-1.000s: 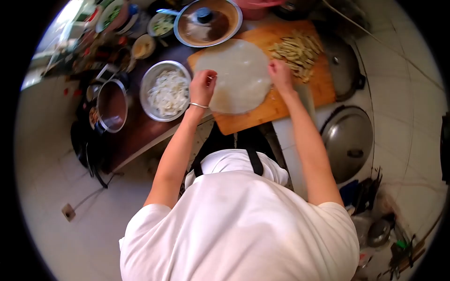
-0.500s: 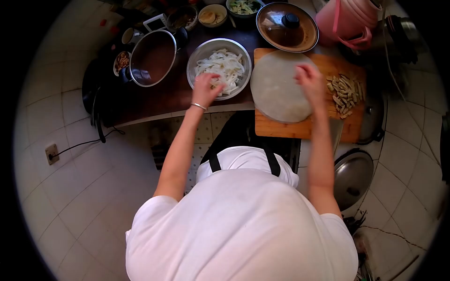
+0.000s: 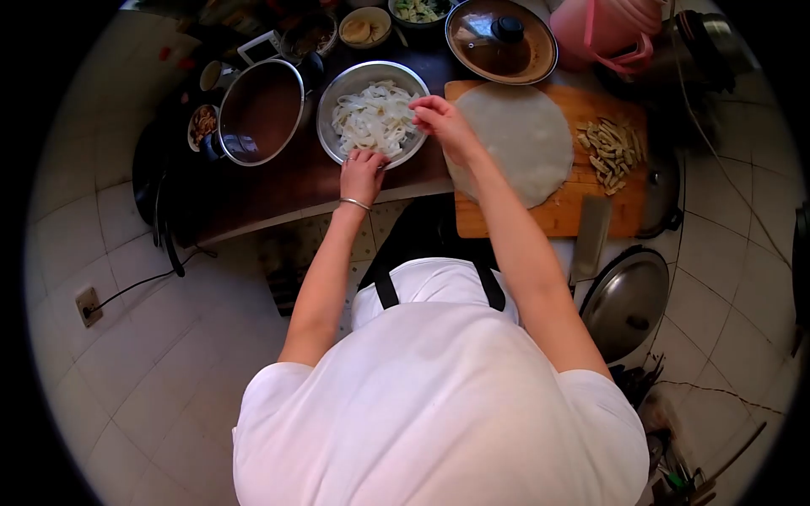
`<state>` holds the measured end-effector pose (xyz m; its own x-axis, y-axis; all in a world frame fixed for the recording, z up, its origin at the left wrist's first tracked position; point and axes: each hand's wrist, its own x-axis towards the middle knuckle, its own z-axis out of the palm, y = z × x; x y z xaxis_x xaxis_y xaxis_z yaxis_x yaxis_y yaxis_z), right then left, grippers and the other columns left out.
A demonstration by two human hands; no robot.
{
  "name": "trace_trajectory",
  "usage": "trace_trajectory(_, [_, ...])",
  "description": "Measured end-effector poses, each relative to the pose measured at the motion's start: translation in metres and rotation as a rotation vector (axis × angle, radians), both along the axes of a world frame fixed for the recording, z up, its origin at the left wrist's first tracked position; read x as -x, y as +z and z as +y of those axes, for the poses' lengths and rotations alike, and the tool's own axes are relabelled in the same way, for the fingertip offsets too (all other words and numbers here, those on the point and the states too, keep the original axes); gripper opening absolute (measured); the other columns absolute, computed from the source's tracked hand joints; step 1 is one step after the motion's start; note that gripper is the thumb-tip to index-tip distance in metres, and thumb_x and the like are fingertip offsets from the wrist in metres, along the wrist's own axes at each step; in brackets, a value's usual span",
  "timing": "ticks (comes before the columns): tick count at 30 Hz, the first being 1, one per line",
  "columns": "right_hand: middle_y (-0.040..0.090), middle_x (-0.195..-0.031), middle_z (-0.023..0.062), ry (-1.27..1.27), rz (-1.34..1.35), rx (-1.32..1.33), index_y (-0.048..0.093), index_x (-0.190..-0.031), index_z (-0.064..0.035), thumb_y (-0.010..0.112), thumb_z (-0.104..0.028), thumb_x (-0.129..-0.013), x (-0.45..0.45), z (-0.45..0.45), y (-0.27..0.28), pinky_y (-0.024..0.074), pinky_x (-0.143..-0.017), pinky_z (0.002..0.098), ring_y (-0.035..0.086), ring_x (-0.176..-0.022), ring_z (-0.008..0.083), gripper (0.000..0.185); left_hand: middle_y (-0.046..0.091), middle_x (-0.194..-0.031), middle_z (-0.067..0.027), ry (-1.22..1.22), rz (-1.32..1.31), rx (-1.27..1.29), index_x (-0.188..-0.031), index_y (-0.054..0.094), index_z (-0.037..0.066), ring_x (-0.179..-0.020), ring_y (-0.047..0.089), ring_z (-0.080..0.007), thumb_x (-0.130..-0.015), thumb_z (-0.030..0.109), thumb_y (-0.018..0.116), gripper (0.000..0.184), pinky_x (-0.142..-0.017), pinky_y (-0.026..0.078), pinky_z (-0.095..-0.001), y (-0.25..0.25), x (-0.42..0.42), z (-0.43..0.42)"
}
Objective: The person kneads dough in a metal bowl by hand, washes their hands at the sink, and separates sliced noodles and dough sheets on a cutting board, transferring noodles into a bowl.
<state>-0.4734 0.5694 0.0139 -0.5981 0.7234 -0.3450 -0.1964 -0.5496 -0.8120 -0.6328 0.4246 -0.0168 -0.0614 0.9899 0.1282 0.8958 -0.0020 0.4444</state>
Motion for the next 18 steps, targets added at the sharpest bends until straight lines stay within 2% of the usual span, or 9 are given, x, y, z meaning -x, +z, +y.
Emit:
trace_trajectory(5, [0.062, -0.085, -0.0003, 0.130, -0.057, -0.098, 0.059, -0.104, -0.0072, 0.055, -0.015, -0.090, 0.014, 0.000, 0.000, 0.0420, -0.068, 0.0185, 0.057, -0.079, 0.0076, 0.016, 0.058, -0.093, -0.0029, 0.056, 0.100, 0.006, -0.091, 0.063, 0.016, -0.095, 0.052, -0.0269, -0.066, 0.006, 0.069, 0.027, -0.079, 0.045, -0.0389, 0.015, 0.001, 0.000])
trace_trajectory(7, [0.057, -0.075, -0.0014, -0.189, 0.011, 0.107, 0.056, -0.104, -0.0068, 0.052, -0.015, -0.092, -0.014, 0.005, 0.000, 0.0401, -0.062, 0.0195, 0.054, -0.069, 0.0084, 0.015, 0.058, -0.093, -0.0040, 0.043, 0.088, -0.030, -0.092, 0.063, 0.015, -0.095, 0.052, -0.0273, -0.067, 0.007, 0.069, 0.026, -0.079, 0.045, -0.0386, 0.033, -0.007, 0.006])
trace_trajectory(9, [0.046, -0.064, -0.0026, -0.298, 0.212, 0.261, 0.053, -0.102, -0.0064, 0.049, -0.013, -0.093, -0.062, 0.017, -0.009, 0.0351, -0.052, 0.0212, 0.044, -0.056, 0.0081, 0.012, 0.059, -0.092, -0.0069, -0.057, -0.106, -0.141, -0.095, 0.062, 0.011, -0.094, 0.053, -0.0300, -0.071, 0.009, 0.068, 0.024, -0.080, 0.045, -0.0392, 0.043, -0.023, 0.015])
trace_trajectory(10, [0.042, -0.062, -0.0023, -0.332, 0.305, 0.360, 0.052, -0.102, -0.0068, 0.047, -0.012, -0.093, -0.087, 0.019, -0.011, 0.0320, -0.049, 0.0222, 0.039, -0.052, 0.0084, 0.011, 0.059, -0.092, -0.0069, -0.062, -0.116, -0.143, -0.095, 0.062, 0.011, -0.094, 0.053, -0.0300, -0.071, 0.009, 0.068, 0.024, -0.080, 0.045, -0.0392, 0.040, -0.036, 0.021])
trace_trajectory(11, [0.038, -0.061, -0.0019, -0.368, 0.398, 0.461, 0.051, -0.101, -0.0071, 0.046, -0.012, -0.094, -0.108, 0.017, -0.011, 0.0289, -0.045, 0.0233, 0.034, -0.049, 0.0087, 0.010, 0.059, -0.091, -0.0078, -0.046, -0.304, -0.062, -0.095, 0.062, 0.010, -0.094, 0.053, -0.0318, -0.073, 0.010, 0.067, 0.022, -0.081, 0.044, -0.0398, 0.036, -0.052, 0.027])
trace_trajectory(12, [0.038, -0.061, -0.0019, -0.385, 0.391, 0.460, 0.051, -0.101, -0.0071, 0.046, -0.012, -0.094, -0.125, 0.011, -0.009, 0.0289, -0.045, 0.0233, 0.034, -0.049, 0.0087, 0.010, 0.060, -0.090, -0.0088, -0.035, -0.491, 0.025, -0.094, 0.062, 0.009, -0.095, 0.054, -0.0337, -0.075, 0.010, 0.066, 0.020, -0.082, 0.044, -0.0404, 0.032, -0.066, 0.033])
trace_trajectory(14, [0.038, -0.061, -0.0017, -0.446, 0.254, 0.425, 0.051, -0.100, -0.0075, 0.045, -0.011, -0.095, -0.153, 0.003, -0.003, 0.0256, -0.044, 0.0228, 0.032, -0.047, 0.0087, 0.009, 0.058, -0.097, -0.0135, -0.068, -0.477, 0.014, -0.103, 0.059, 0.005, -0.099, 0.052, -0.0363, -0.076, 0.011, 0.065, 0.028, -0.083, 0.044, -0.0418, 0.008, -0.088, 0.054])
trace_trajectory(16, [0.039, -0.062, -0.0014, -0.529, 0.194, 0.399, 0.051, -0.099, -0.0072, 0.045, -0.011, -0.094, -0.174, -0.014, -0.002, 0.0277, -0.044, 0.0234, 0.034, -0.049, 0.0087, 0.008, 0.055, -0.105, -0.0190, 0.032, -0.296, -0.076, -0.112, 0.052, 0.001, -0.100, 0.051, -0.0371, -0.075, 0.012, 0.065, 0.041, -0.085, 0.044, -0.0421, -0.021, -0.106, 0.072])
trace_trajectory(18, [0.041, -0.063, -0.0007, -0.685, -0.126, 0.218, 0.052, -0.099, -0.0068, 0.046, -0.011, -0.094, -0.197, -0.035, 0.000, 0.0311, -0.045, 0.0235, 0.037, -0.050, 0.0087, 0.009, 0.051, -0.111, -0.0226, 0.011, -0.253, -0.040, -0.120, 0.045, -0.002, -0.100, 0.050, -0.0390, -0.074, 0.010, 0.065, 0.052, -0.086, 0.043, -0.0433, -0.036, -0.119, 0.084])
